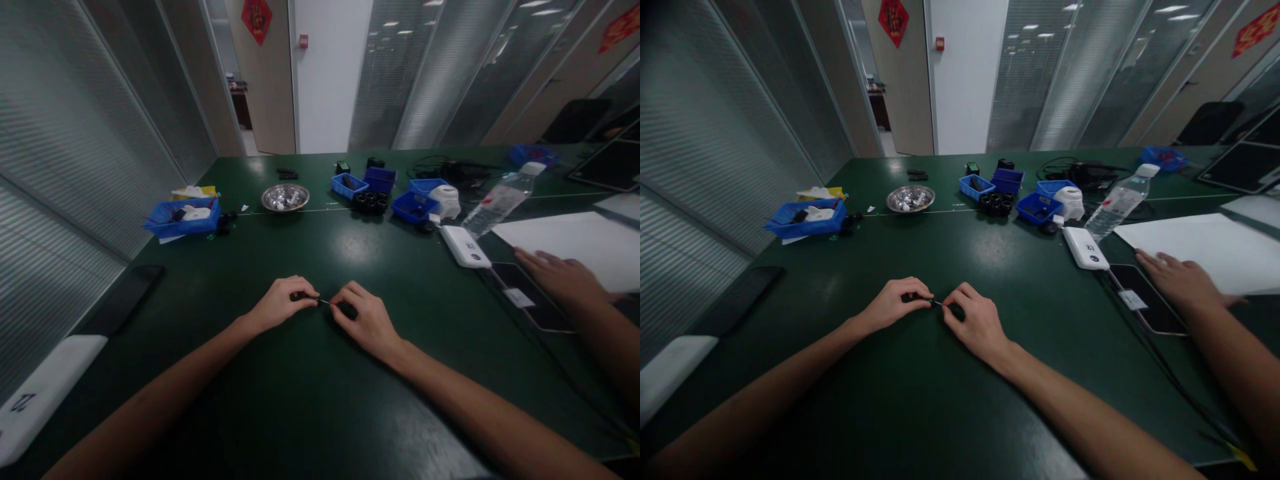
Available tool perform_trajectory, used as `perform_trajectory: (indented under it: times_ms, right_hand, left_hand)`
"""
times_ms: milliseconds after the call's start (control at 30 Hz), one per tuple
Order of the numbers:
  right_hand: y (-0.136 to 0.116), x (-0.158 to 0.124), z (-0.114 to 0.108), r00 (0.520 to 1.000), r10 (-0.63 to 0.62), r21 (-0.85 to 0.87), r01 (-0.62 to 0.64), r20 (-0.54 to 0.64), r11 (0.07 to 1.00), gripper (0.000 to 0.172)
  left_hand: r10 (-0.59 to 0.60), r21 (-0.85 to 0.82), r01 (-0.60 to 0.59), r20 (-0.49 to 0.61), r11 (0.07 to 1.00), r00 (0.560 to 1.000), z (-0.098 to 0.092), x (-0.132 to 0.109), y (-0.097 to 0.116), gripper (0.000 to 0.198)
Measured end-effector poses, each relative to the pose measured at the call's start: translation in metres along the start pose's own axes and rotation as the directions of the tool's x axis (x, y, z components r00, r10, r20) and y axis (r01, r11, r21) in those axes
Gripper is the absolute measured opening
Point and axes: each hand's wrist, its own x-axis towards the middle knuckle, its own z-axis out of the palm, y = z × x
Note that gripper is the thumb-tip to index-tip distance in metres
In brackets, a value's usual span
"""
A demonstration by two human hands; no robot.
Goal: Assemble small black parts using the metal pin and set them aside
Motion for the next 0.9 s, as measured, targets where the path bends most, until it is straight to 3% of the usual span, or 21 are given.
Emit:
perform_trajectory:
  times_ms: [667,900]
  right_hand:
    - [0.0001,-0.0013,0.0019,0.997,-0.079,0.105,0.078,0.006,0.991,0.008]
    - [-0.0027,-0.0020,0.0030,0.997,-0.063,0.119,0.068,-0.044,0.991,0.008]
  left_hand:
    - [0.041,-0.029,-0.042,-0.033,0.999,0.999,0.0008,0.0001,-0.0030,0.013]
    - [0.048,-0.037,-0.049,-0.028,0.998,0.998,0.0004,-0.0017,0.0016,0.016]
